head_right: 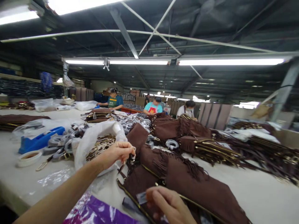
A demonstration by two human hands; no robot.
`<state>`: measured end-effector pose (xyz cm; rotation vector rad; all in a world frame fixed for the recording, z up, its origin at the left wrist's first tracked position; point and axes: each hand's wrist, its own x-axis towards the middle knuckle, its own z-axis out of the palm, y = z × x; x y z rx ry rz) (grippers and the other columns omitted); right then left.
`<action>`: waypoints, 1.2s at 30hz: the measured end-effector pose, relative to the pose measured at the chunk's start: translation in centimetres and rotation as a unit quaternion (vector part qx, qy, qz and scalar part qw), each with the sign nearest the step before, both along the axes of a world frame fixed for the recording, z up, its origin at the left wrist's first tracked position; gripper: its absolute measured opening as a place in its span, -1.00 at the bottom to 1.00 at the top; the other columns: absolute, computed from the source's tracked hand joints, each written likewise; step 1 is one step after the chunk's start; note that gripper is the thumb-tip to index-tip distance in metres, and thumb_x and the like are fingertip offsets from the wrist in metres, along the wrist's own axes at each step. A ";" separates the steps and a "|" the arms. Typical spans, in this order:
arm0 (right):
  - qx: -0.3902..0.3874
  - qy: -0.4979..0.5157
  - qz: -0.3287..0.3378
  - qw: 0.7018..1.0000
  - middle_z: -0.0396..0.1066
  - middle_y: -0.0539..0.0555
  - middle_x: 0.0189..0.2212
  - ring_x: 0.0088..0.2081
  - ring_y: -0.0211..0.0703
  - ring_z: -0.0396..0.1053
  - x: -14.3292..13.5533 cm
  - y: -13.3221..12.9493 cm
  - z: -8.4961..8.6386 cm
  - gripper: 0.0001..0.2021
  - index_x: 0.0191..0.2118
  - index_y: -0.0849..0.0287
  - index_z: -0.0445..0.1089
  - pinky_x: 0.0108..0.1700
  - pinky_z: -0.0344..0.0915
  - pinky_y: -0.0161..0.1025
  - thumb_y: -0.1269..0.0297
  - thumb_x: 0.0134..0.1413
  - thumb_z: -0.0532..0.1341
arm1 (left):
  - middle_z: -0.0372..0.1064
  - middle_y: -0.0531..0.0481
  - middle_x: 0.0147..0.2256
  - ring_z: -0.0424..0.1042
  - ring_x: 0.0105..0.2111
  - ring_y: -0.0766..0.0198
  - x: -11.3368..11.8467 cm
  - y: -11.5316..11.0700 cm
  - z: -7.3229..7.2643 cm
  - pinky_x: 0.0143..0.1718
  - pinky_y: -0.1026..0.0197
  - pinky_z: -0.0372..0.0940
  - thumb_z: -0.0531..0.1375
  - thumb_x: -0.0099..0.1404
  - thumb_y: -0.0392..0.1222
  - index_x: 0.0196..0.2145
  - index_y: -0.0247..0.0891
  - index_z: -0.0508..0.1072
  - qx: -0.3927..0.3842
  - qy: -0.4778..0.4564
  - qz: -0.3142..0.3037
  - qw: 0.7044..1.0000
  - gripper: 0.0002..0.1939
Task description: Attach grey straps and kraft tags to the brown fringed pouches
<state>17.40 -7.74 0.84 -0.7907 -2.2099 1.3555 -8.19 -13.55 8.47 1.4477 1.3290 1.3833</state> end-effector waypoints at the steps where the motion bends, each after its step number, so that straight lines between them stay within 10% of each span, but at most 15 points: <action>1: -0.089 0.053 -0.017 0.994 0.56 0.15 -0.13 -0.08 0.06 0.49 -0.9 -0.4 0.2 -0.41 -0.09 0.09 0.53 -0.15 0.45 -0.14 -0.32 0.10 0.12 | 0.12 0.17 -0.68 0.06 -0.64 0.42 1.3 0.0 -0.7 -0.57 0.33 -0.02 0.20 0.10 -0.02 -0.45 -0.32 0.47 -0.016 0.020 -0.012 1.000 -0.73; 5: -0.302 0.189 -0.043 0.933 0.57 0.19 -0.22 -0.14 -0.02 0.48 -3.1 -1.0 0.6 -0.42 -0.15 0.20 0.54 -0.18 0.37 -0.20 -0.25 -0.05 0.31 | 0.13 0.16 -0.63 0.08 -0.58 0.40 6.2 -0.1 -3.8 -0.53 0.32 -0.02 0.13 0.09 -0.14 -0.57 -0.29 0.38 -0.035 0.096 -0.078 0.992 -0.81; 10: -0.313 0.281 -0.078 0.904 0.52 0.00 -0.42 -0.39 -0.26 0.40 -1.3 -0.2 1.0 -0.65 -0.39 0.19 0.51 -0.28 0.33 -0.32 0.05 -0.21 0.52 | 0.05 0.17 -0.64 0.10 -0.59 0.40 9.8 -0.5 -6.1 -0.55 0.32 -0.06 0.10 0.14 -0.19 -0.62 -0.27 0.27 -0.044 0.132 -0.094 0.986 -0.78; 14: -0.363 0.332 -0.084 0.866 0.42 -0.08 -0.47 -0.43 -0.32 0.39 3.1 0.0 2.5 -0.67 -0.40 0.15 0.45 -0.23 0.38 -0.31 0.15 -0.24 0.55 | 0.38 0.07 -0.49 0.32 -0.43 0.31 9.9 -0.3 -6.7 -0.41 0.33 0.15 0.13 0.15 -0.19 -0.46 -0.31 0.52 -0.049 0.083 -0.149 0.984 -0.81; 18: -0.288 0.280 -0.111 0.909 0.13 -0.18 -0.61 -0.69 -0.52 -0.19 9.5 -0.1 4.1 -0.66 -0.43 0.17 0.43 -0.68 -0.10 -0.48 0.05 -0.14 0.49 | 0.49 -0.11 -0.05 0.43 -0.09 0.12 8.3 0.9 -7.8 -0.22 0.24 0.28 0.14 0.20 -0.11 0.01 -0.26 0.48 -0.060 0.017 -0.100 0.993 -0.56; 21: -0.199 0.157 -0.147 0.956 0.02 -0.18 -0.65 -0.66 -0.46 -0.26 13.9 -0.2 4.7 -0.59 -0.42 0.19 0.44 -0.65 -0.32 -0.39 -0.10 -0.07 0.40 | 0.51 -0.12 -0.09 0.44 -0.10 0.12 8.1 2.1 -8.8 -0.16 0.20 0.29 0.08 0.26 -0.13 -0.03 -0.28 0.48 -0.055 0.083 -0.038 0.994 -0.62; 26: -0.067 -0.013 -0.188 0.980 -0.06 -0.16 -0.66 -0.59 -0.34 -0.16 17.5 -0.5 4.2 -0.52 -0.42 0.17 0.46 -0.56 -0.24 -0.32 -0.22 0.05 0.25 | 0.47 -0.10 -0.12 0.39 -0.08 0.11 11.0 4.0 -10.0 0.00 0.13 0.23 0.10 0.26 -0.30 -0.17 -0.25 0.51 0.028 0.366 0.037 0.930 -0.77; 31: 0.017 -0.071 -0.136 0.988 0.32 -0.03 -0.52 -0.44 -0.22 0.21 18.9 -1.1 1.4 -0.70 -0.41 0.16 0.52 -0.38 0.10 -0.29 0.02 0.11 0.23 | 0.44 -0.14 -0.11 0.33 -0.06 0.04 12.5 5.8 -10.7 -0.04 0.04 0.21 0.11 0.29 -0.35 -0.21 -0.25 0.49 0.022 0.531 0.069 0.845 -0.81; 36: 0.068 -0.097 -0.239 0.964 0.33 -0.05 -0.57 -0.45 -0.18 0.25 21.8 0.3 -2.0 -0.76 -0.49 0.15 0.44 -0.37 0.14 -0.27 0.12 0.06 0.19 | 0.41 -0.15 -0.12 0.36 -0.11 0.06 14.1 5.9 -9.8 -0.06 0.06 0.22 0.01 0.35 -0.35 -0.20 -0.24 0.45 0.112 0.471 0.075 0.872 -0.77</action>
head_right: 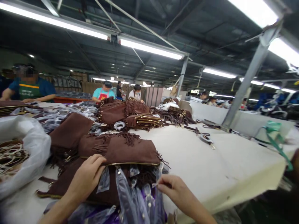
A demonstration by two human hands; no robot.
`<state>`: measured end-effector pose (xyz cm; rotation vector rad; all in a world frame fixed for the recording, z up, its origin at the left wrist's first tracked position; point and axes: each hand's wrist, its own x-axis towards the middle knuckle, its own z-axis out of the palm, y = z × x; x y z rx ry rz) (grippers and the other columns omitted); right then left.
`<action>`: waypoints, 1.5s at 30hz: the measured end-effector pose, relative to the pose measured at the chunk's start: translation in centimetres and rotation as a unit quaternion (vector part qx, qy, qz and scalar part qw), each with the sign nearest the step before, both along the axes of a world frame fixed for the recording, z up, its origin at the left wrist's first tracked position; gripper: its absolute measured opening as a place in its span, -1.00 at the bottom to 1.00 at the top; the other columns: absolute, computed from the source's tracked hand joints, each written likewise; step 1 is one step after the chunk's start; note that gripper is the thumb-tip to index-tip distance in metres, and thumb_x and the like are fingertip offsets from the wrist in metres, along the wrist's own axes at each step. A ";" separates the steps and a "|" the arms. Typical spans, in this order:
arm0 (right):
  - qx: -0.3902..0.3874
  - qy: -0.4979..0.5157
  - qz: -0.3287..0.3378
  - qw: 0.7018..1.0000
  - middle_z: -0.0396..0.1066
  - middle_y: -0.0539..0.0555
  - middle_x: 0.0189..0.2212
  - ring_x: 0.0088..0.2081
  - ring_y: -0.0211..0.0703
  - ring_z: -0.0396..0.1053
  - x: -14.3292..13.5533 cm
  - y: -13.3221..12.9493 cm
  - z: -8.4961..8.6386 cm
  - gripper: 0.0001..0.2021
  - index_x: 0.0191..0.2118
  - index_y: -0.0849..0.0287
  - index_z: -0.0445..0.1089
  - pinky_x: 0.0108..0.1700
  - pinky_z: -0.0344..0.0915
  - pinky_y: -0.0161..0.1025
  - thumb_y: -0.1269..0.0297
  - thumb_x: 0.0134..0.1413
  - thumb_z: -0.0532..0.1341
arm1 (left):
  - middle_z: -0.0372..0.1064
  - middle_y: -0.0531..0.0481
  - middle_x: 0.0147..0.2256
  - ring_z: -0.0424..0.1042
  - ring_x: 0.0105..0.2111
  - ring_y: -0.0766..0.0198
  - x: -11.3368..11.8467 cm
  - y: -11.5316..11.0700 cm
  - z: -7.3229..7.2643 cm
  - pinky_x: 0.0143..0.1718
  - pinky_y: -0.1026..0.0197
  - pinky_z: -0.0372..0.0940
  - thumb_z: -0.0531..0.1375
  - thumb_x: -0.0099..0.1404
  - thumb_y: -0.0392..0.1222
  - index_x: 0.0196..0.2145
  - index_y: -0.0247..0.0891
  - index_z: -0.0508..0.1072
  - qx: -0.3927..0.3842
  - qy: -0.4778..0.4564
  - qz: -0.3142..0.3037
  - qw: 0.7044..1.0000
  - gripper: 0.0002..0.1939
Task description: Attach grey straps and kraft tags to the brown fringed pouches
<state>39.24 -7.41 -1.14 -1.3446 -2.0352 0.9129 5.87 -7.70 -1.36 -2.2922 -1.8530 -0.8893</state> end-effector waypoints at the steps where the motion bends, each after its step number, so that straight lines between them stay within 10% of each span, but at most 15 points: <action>1: 0.013 0.002 -0.033 0.999 0.32 -0.05 -0.57 -0.46 -0.18 0.24 0.6 0.6 -0.5 -0.75 -0.49 0.15 0.42 -0.38 0.14 -0.27 0.10 0.05 0.19 | 0.42 -0.11 -0.18 0.38 -0.16 0.10 1.1 -0.2 0.4 -0.10 0.10 0.24 -0.01 0.37 -0.33 -0.25 -0.22 0.44 -0.010 -0.022 -0.041 0.999 -0.77; 7: 0.017 0.000 -0.079 0.997 0.23 -0.07 -0.64 -0.53 -0.21 0.25 0.8 3.7 -3.1 -0.72 -0.56 0.14 0.29 -0.45 0.20 -0.30 0.12 0.07 0.11 | 0.48 -0.06 -0.22 0.44 -0.17 0.19 10.3 0.2 -0.1 -0.12 0.26 0.29 0.03 0.32 -0.35 -0.33 -0.19 0.50 -0.141 -0.034 -0.287 0.947 -0.74; 12: 0.077 -0.063 -0.098 0.990 0.28 -0.04 -0.60 -0.44 -0.15 0.32 -1.7 3.9 -4.3 -0.80 -0.57 0.13 0.27 -0.33 0.20 -0.26 0.37 0.05 0.13 | 0.44 -0.18 0.00 0.37 0.05 0.09 13.6 3.7 -2.6 0.13 0.11 0.22 -0.03 0.26 -0.44 -0.08 -0.27 0.52 -0.147 -0.005 -0.287 0.947 -0.59; 17: 0.194 -0.127 -0.034 0.972 0.44 0.07 -0.31 -0.23 -0.09 0.41 -3.3 0.9 -4.3 -0.84 -0.37 0.12 0.38 -0.23 0.21 -0.25 0.49 0.13 0.12 | 0.36 -0.19 0.11 0.29 0.14 0.06 11.8 5.4 -1.3 0.22 0.05 0.11 0.01 0.22 -0.38 0.12 -0.29 0.39 -0.118 -0.199 -0.239 0.943 -0.50; 23: 0.382 -0.220 0.031 0.897 0.42 0.02 -0.39 -0.47 -0.18 0.41 -6.2 -2.3 -5.0 -0.86 -0.40 0.12 0.37 -0.50 0.06 -0.27 0.53 0.01 0.22 | 0.49 -0.04 -0.29 0.41 -0.27 0.13 10.1 3.5 1.6 -0.23 0.16 0.29 0.10 0.23 -0.11 -0.21 -0.34 0.51 -0.298 -0.377 -0.280 0.831 -0.70; 26: 0.419 -0.219 0.049 0.880 0.41 0.01 -0.44 -0.51 -0.19 0.38 -7.4 -3.2 -4.9 -0.85 -0.43 0.13 0.36 -0.53 0.01 -0.25 0.56 -0.02 0.21 | 0.47 -0.01 -0.28 0.38 -0.22 0.12 10.4 2.3 1.3 -0.19 0.18 0.26 0.19 0.11 -0.19 -0.20 -0.35 0.49 -0.305 -0.387 -0.251 0.833 -0.71; 30: 0.343 -0.092 0.111 0.928 0.41 0.02 -0.40 -0.43 -0.21 0.38 -7.5 -4.4 -3.4 -0.87 -0.43 0.14 0.36 -0.46 0.10 -0.32 0.51 0.05 0.20 | 0.48 -0.04 -0.24 0.37 -0.15 0.05 10.4 0.9 0.7 -0.09 0.13 0.25 0.23 0.05 -0.23 -0.24 -0.34 0.48 -0.275 -0.363 -0.182 0.871 -0.72; 36: 0.151 0.217 0.127 0.956 0.43 0.05 -0.23 -0.25 -0.19 0.38 -6.6 -3.9 0.7 -0.75 -0.44 0.12 0.31 -0.22 0.27 -0.32 0.23 0.30 0.12 | 0.50 -0.02 -0.22 0.39 -0.18 0.11 8.5 -0.9 2.6 -0.15 0.20 0.28 0.15 -0.03 -0.38 -0.13 -0.34 0.50 -0.284 -0.429 -0.253 0.819 -0.56; 40: 0.161 0.170 0.202 0.951 0.43 0.09 0.04 -0.03 -0.13 0.39 -8.3 -1.4 2.4 -0.79 -0.41 0.12 0.34 -0.01 0.24 -0.26 0.35 0.30 0.11 | 0.45 0.02 -0.45 0.40 -0.40 0.18 7.2 -1.9 2.3 -0.37 0.24 0.26 0.08 -0.03 -0.37 -0.14 -0.36 0.49 -0.285 -0.431 -0.193 0.834 -0.55; 45: 0.220 0.036 0.253 0.941 0.50 0.03 0.02 -0.03 -0.11 0.42 -12.5 0.8 0.9 -0.81 -0.40 0.12 0.39 0.02 0.24 -0.22 0.50 0.21 0.16 | 0.20 0.17 -0.64 0.20 -0.67 0.33 4.7 -3.7 -1.7 -0.58 0.30 0.08 0.06 0.08 -0.26 -0.21 -0.31 0.43 -0.311 -0.493 -0.065 0.810 -0.69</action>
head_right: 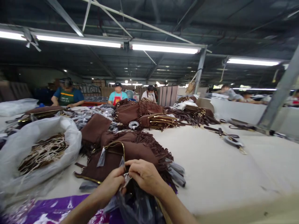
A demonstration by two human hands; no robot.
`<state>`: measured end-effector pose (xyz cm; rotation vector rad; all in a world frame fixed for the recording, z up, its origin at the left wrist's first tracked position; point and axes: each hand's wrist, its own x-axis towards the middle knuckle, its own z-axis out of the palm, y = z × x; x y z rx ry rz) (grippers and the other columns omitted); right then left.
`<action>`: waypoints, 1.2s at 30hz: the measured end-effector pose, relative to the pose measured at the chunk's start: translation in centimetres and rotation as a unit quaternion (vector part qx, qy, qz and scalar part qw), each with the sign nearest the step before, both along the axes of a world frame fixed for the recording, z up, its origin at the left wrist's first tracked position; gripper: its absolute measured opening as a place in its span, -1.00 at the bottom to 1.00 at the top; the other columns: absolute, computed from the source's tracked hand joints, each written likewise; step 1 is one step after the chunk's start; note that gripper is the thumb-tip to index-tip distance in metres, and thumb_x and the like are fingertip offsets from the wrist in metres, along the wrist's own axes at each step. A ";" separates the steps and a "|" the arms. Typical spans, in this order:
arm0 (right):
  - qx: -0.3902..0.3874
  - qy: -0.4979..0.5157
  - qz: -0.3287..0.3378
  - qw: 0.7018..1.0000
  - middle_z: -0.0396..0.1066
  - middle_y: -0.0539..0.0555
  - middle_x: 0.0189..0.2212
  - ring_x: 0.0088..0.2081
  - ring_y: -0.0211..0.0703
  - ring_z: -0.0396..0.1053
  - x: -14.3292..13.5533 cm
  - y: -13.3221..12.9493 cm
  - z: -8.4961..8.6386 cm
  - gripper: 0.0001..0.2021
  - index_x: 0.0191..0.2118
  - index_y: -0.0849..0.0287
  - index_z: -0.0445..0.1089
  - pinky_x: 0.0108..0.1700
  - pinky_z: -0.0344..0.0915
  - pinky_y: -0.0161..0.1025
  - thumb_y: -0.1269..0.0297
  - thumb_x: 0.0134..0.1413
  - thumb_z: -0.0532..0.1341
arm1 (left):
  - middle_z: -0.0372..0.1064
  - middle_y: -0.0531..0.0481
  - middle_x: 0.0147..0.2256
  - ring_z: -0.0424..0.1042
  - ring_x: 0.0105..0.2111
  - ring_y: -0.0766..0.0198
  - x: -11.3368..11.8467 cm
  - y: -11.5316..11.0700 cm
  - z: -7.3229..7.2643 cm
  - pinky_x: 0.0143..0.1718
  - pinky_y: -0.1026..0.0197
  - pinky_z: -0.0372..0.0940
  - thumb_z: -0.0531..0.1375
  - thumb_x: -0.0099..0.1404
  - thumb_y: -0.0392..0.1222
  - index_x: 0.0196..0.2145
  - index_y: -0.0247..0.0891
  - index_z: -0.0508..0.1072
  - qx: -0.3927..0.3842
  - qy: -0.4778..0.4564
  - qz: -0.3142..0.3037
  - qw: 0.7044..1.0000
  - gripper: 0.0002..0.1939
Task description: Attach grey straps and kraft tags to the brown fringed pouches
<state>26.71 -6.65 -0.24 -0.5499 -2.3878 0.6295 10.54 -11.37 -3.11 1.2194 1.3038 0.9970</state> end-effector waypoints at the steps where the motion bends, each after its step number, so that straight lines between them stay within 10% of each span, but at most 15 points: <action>1: 0.005 -0.014 -0.005 1.000 0.52 0.03 -0.01 -0.05 -0.10 0.43 -0.8 0.2 -0.7 -0.81 -0.39 0.12 0.41 0.01 0.25 -0.21 0.51 0.20 0.17 | 0.13 0.19 -0.66 0.14 -0.68 0.35 -0.5 -0.5 -0.8 -0.58 0.31 0.05 0.06 0.11 -0.24 -0.28 -0.30 0.42 -0.022 0.009 0.030 0.999 -0.77; 12: -0.057 -0.025 -0.009 0.998 0.50 -0.01 -0.41 -0.33 -0.21 0.45 -3.3 0.5 -2.5 -0.84 -0.38 0.13 0.55 -0.26 0.30 -0.34 0.46 0.14 0.24 | 0.41 -0.06 -0.33 0.37 -0.25 0.13 -2.9 -4.4 -3.0 -0.22 0.21 0.16 0.09 0.16 -0.27 -0.36 -0.25 0.47 0.123 0.289 0.067 0.947 -0.85; 17: -0.001 -0.055 -0.040 0.998 0.50 -0.03 -0.46 -0.40 -0.22 0.43 -1.6 -1.5 -1.9 -0.87 -0.38 0.13 0.51 -0.32 0.25 -0.32 0.43 0.15 0.24 | 0.39 0.02 -0.45 0.34 -0.39 0.21 -3.9 -4.4 -2.4 -0.36 0.26 0.15 0.05 0.08 -0.25 -0.44 -0.26 0.42 0.076 0.135 0.029 0.988 -0.84; 22: 0.062 -0.064 -0.041 0.995 0.41 -0.03 -0.44 -0.38 -0.23 0.37 -1.0 -4.4 -2.1 -0.85 -0.37 0.12 0.40 -0.34 0.18 -0.31 0.39 0.25 0.18 | 0.17 0.22 -0.66 -0.13 -0.73 0.47 -3.7 -4.9 -1.0 -0.68 0.36 -0.21 0.03 -0.15 -0.23 -0.43 -0.19 0.26 -0.127 -0.093 0.022 0.987 -0.79; 36: 0.142 0.026 -0.161 0.976 0.33 -0.02 -0.52 -0.48 -0.23 0.34 -0.7 -6.4 -3.2 -0.79 -0.39 0.12 0.36 -0.42 0.18 -0.30 0.40 0.28 0.09 | 0.14 0.28 -0.64 -0.19 -0.74 0.54 -2.9 -5.4 -0.7 -0.71 0.41 -0.34 0.11 -0.17 -0.27 -0.24 -0.17 0.27 -0.165 -0.243 -0.001 0.956 -0.57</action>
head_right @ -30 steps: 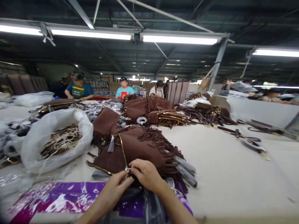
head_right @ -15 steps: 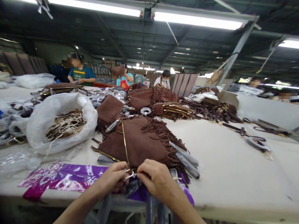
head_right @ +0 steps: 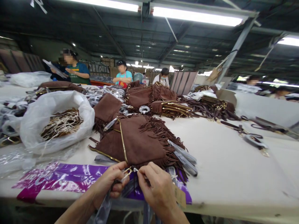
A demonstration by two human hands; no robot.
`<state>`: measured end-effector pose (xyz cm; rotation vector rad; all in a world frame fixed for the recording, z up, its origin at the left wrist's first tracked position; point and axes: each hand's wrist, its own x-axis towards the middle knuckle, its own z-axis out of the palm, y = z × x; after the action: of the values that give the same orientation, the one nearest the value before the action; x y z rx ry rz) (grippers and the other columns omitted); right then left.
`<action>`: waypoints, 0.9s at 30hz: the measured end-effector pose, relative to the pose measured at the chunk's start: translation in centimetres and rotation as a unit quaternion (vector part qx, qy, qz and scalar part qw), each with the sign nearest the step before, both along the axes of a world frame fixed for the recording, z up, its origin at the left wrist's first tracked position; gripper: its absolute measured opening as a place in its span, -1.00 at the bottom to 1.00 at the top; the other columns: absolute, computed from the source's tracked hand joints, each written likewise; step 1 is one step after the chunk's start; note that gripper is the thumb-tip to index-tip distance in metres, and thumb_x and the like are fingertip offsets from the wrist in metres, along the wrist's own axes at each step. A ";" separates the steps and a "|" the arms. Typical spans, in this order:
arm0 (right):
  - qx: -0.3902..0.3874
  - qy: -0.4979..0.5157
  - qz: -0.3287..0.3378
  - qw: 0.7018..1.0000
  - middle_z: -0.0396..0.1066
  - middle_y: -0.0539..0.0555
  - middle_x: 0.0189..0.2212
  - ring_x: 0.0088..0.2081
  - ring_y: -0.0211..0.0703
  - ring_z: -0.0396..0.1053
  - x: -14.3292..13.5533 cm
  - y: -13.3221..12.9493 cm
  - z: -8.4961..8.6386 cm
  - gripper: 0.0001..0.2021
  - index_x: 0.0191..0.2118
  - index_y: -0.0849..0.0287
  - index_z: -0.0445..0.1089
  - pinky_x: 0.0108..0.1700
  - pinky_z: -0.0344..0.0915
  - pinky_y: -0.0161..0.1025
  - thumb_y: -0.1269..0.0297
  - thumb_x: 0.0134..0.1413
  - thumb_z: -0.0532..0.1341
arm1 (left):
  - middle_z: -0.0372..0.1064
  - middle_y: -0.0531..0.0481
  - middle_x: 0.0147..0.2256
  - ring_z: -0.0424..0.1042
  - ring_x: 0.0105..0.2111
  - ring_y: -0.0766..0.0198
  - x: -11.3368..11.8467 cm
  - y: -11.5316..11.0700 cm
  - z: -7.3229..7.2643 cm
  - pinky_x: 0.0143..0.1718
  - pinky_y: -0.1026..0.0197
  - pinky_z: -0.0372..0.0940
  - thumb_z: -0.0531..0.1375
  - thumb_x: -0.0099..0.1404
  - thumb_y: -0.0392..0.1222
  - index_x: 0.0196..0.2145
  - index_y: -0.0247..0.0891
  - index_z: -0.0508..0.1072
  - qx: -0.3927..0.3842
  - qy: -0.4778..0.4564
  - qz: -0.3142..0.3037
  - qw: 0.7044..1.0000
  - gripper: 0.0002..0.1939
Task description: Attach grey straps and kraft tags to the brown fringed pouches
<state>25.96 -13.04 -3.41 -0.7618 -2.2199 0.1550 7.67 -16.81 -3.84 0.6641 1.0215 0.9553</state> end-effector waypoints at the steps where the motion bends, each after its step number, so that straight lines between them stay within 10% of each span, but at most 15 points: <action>1: 0.003 -0.010 0.001 1.000 0.34 -0.01 -0.51 -0.47 -0.23 0.35 0.0 0.1 0.0 -0.79 -0.38 0.12 0.37 -0.41 0.18 -0.30 0.40 0.28 0.09 | 0.14 0.27 -0.64 -0.18 -0.74 0.54 0.2 -0.1 0.0 -0.72 0.41 -0.33 0.13 -0.13 -0.23 -0.26 -0.17 0.26 0.003 0.005 0.001 1.000 -0.62; 10: 0.049 -0.090 0.011 0.995 0.34 0.01 -0.48 -0.43 -0.20 0.32 0.1 0.8 -0.5 -0.75 -0.34 0.13 0.40 -0.37 0.11 -0.26 0.39 0.34 0.04 | 0.18 0.26 -0.64 -0.15 -0.76 0.55 0.7 -0.5 -0.3 -0.71 0.44 -0.28 0.20 0.08 0.24 -0.21 -0.17 0.24 0.018 0.035 0.006 0.999 -0.50; 27: 0.086 -0.227 0.042 0.969 0.35 -0.03 -0.45 -0.38 -0.20 0.26 -0.7 2.0 1.3 -0.77 -0.46 0.10 0.35 -0.42 -0.01 -0.22 0.36 0.26 0.23 | 0.39 0.05 -0.70 0.12 -0.78 0.37 1.7 -0.1 -2.2 -0.74 0.36 -0.06 0.08 0.08 -0.04 -0.10 -0.35 0.31 0.108 0.050 0.028 0.993 -0.54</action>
<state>25.23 -11.05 -2.11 -0.6540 -2.6570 -0.1876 9.35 -16.89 -6.00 0.8736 1.0376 1.0995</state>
